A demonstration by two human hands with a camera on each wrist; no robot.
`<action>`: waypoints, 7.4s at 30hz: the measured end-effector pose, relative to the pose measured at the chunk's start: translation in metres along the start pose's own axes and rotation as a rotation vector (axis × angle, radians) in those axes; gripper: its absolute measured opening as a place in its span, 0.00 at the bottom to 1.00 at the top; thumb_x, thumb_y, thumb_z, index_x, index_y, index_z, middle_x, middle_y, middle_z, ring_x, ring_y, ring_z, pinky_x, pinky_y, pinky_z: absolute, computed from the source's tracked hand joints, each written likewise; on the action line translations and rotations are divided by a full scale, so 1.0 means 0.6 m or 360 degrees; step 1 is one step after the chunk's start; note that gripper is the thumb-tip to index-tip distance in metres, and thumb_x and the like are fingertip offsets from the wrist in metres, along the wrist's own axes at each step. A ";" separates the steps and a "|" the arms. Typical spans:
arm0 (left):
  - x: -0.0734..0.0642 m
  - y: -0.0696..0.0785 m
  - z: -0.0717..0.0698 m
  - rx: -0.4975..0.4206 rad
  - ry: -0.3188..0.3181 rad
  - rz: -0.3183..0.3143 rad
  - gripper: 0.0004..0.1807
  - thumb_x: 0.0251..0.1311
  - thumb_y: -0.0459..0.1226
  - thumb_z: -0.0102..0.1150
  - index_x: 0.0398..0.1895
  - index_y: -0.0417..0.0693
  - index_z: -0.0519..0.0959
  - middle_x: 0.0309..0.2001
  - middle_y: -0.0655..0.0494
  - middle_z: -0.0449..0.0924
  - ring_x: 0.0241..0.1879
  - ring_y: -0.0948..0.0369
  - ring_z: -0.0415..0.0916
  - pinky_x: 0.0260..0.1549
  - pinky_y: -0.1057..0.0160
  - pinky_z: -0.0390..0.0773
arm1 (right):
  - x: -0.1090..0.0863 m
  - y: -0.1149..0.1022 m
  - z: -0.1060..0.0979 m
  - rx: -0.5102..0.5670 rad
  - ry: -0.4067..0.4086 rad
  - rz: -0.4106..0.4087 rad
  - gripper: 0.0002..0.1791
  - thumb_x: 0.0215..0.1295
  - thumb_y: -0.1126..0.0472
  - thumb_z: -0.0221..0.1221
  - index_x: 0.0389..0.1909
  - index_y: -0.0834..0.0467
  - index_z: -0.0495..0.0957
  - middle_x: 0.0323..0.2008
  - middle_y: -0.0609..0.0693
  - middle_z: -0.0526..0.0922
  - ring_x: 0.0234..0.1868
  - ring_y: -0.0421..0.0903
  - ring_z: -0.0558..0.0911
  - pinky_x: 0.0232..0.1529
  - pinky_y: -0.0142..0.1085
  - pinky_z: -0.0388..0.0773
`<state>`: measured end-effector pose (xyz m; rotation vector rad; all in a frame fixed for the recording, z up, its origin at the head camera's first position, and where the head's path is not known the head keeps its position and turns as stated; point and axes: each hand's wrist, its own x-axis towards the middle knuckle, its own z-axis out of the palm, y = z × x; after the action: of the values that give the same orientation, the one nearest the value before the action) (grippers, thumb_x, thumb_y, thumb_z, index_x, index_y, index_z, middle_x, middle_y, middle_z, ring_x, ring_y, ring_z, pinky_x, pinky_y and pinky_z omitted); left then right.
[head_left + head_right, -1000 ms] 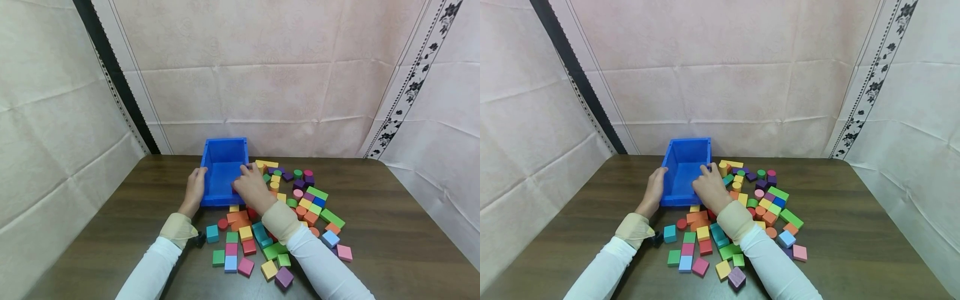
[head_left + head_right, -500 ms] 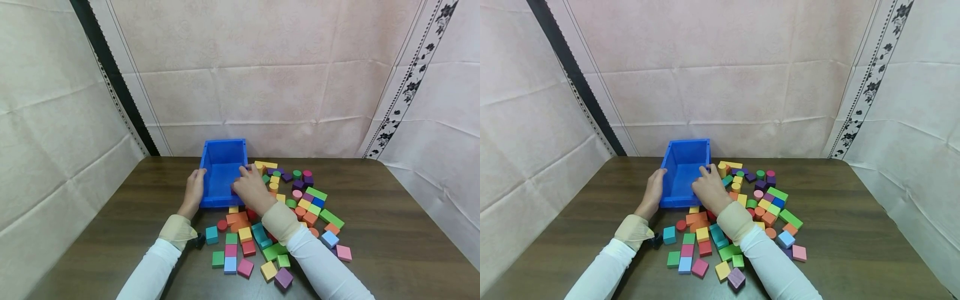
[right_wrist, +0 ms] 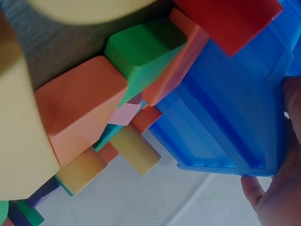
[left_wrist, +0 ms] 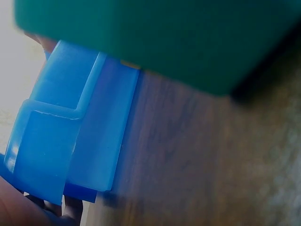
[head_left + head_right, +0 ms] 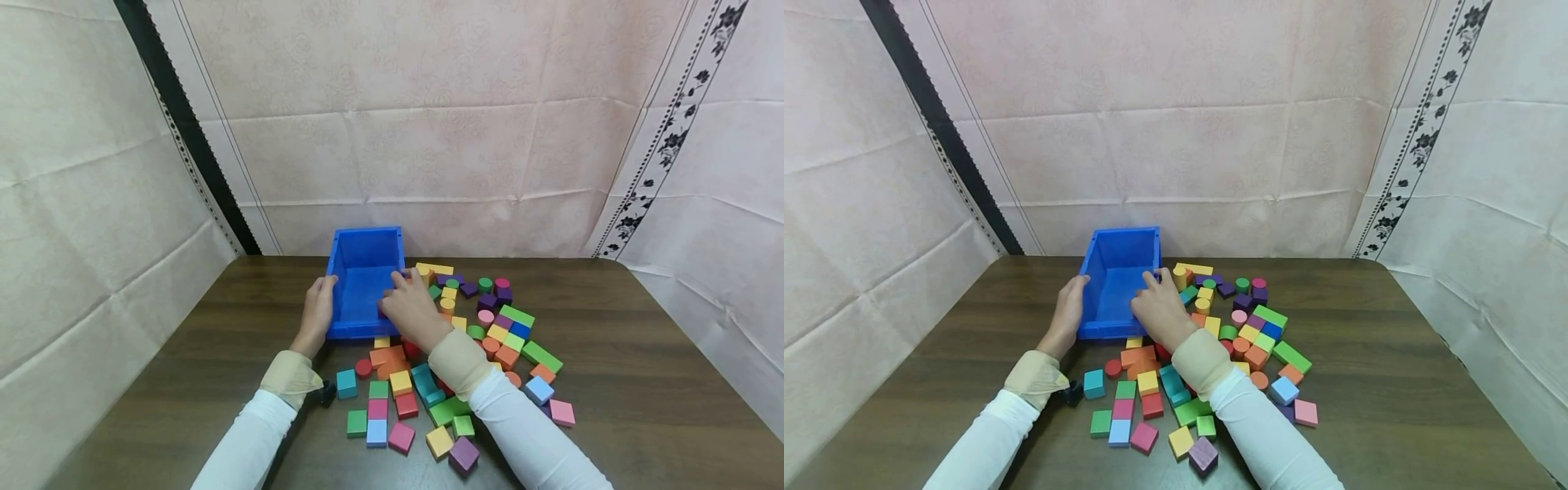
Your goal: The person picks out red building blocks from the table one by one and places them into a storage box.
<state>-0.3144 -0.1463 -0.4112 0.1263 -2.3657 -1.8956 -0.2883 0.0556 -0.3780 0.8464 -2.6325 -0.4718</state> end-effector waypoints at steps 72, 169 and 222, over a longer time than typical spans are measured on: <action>0.012 0.007 0.004 0.0030 0.0013 -0.0024 0.33 0.80 0.57 0.36 0.65 0.38 0.69 0.62 0.39 0.72 0.59 0.45 0.69 0.62 0.42 0.69 | -0.049 0.118 -0.039 0.1382 -0.0787 0.0085 0.17 0.71 0.53 0.69 0.54 0.58 0.84 0.41 0.50 0.89 0.40 0.49 0.85 0.41 0.40 0.83; 0.002 0.008 0.001 0.0023 -0.0013 -0.0036 0.32 0.82 0.56 0.35 0.66 0.37 0.68 0.62 0.38 0.73 0.59 0.44 0.72 0.64 0.41 0.71 | -0.057 0.097 -0.049 0.1309 -0.0844 0.0022 0.12 0.68 0.52 0.72 0.35 0.54 0.80 0.26 0.48 0.78 0.27 0.43 0.76 0.29 0.36 0.73; -0.005 -0.018 0.005 -0.0041 0.0044 -0.0040 0.29 0.81 0.56 0.38 0.54 0.37 0.72 0.44 0.38 0.70 0.47 0.46 0.71 0.44 0.56 0.68 | -0.053 0.043 -0.062 0.1149 -0.0182 -0.0041 0.18 0.70 0.51 0.69 0.55 0.54 0.83 0.45 0.48 0.85 0.44 0.45 0.87 0.40 0.30 0.84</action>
<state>-0.3116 -0.1455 -0.4221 0.1795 -2.3322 -1.9215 -0.2614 0.0868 -0.3410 1.0680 -2.9203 0.4813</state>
